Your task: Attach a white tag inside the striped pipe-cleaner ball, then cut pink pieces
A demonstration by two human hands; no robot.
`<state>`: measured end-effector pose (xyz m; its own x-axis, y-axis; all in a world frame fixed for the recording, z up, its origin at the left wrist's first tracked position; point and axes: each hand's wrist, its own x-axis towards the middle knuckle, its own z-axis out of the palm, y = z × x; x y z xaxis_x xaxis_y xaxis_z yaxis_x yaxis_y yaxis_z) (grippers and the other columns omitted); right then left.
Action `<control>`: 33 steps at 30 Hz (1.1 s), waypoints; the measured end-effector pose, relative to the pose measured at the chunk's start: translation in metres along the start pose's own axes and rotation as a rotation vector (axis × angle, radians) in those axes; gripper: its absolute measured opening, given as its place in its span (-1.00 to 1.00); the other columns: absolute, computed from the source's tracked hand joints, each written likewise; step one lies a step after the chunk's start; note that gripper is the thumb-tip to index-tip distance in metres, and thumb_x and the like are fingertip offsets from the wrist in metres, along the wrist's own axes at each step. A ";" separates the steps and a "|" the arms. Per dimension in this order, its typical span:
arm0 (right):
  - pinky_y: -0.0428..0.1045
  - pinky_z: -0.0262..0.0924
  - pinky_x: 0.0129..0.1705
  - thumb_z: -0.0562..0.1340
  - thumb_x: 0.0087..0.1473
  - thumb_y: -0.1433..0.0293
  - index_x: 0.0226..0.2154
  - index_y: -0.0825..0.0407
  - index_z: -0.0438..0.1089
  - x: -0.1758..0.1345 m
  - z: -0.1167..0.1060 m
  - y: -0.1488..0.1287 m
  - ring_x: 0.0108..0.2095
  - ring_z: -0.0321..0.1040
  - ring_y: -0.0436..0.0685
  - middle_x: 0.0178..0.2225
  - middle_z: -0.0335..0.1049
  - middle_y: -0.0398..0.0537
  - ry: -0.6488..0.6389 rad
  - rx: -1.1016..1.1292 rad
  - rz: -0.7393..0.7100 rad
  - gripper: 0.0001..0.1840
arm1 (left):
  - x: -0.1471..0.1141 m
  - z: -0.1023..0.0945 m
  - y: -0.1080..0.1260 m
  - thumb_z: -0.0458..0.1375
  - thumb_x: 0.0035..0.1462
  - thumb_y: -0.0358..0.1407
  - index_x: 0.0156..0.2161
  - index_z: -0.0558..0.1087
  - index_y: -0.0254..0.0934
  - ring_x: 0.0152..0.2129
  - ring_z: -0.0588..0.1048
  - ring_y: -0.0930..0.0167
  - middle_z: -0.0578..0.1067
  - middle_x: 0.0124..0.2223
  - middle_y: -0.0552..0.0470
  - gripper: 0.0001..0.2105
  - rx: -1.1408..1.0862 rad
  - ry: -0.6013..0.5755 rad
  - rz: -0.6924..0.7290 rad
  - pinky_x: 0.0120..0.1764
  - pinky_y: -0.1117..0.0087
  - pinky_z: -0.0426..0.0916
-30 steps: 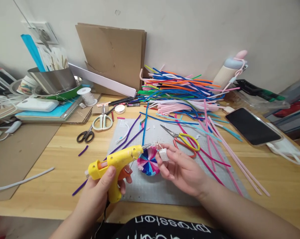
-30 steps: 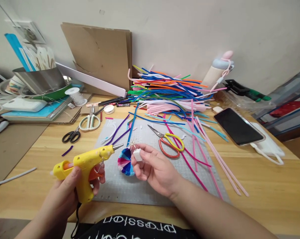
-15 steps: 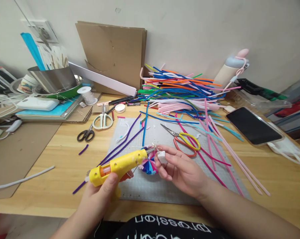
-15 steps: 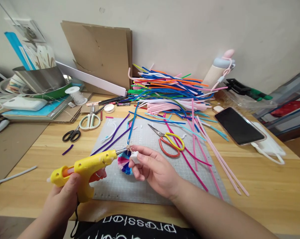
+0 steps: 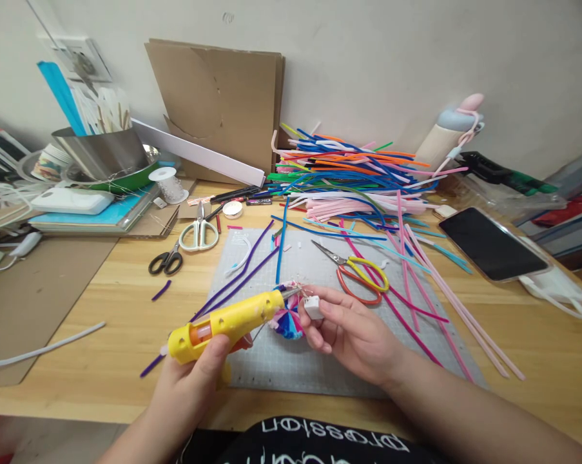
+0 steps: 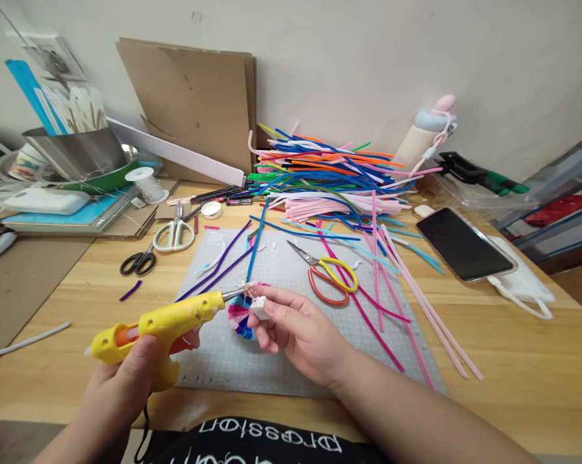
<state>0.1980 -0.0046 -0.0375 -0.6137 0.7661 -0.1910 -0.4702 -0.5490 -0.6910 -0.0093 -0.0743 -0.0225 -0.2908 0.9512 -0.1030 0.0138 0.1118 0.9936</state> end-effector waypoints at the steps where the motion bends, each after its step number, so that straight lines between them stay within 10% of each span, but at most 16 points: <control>1: -0.16 -0.05 -0.59 0.30 -0.01 0.29 -0.13 0.01 0.42 0.000 0.000 0.000 -0.56 0.25 -0.08 -0.43 0.41 -0.09 -0.002 0.002 0.000 -0.65 | 0.000 0.000 0.000 0.19 -0.03 -0.02 -0.41 0.56 -0.21 -0.38 0.47 0.18 0.53 -0.44 -0.04 -0.71 -0.008 -0.002 -0.002 -0.25 0.18 0.38; 33: -0.14 -0.01 -0.57 0.31 -0.02 0.29 -0.15 -0.02 0.45 -0.001 -0.002 0.001 -0.56 0.28 -0.07 -0.43 0.44 -0.09 -0.004 -0.010 0.001 -0.68 | 0.003 -0.004 -0.003 0.15 -0.02 0.00 -0.51 0.53 -0.20 -0.37 0.44 0.23 0.51 -0.45 -0.05 -0.68 0.094 -0.003 0.057 -0.33 0.31 0.31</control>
<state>0.1987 -0.0054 -0.0394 -0.6168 0.7640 -0.1892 -0.4633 -0.5468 -0.6975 -0.0143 -0.0731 -0.0260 -0.2843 0.9576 -0.0472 0.1198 0.0843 0.9892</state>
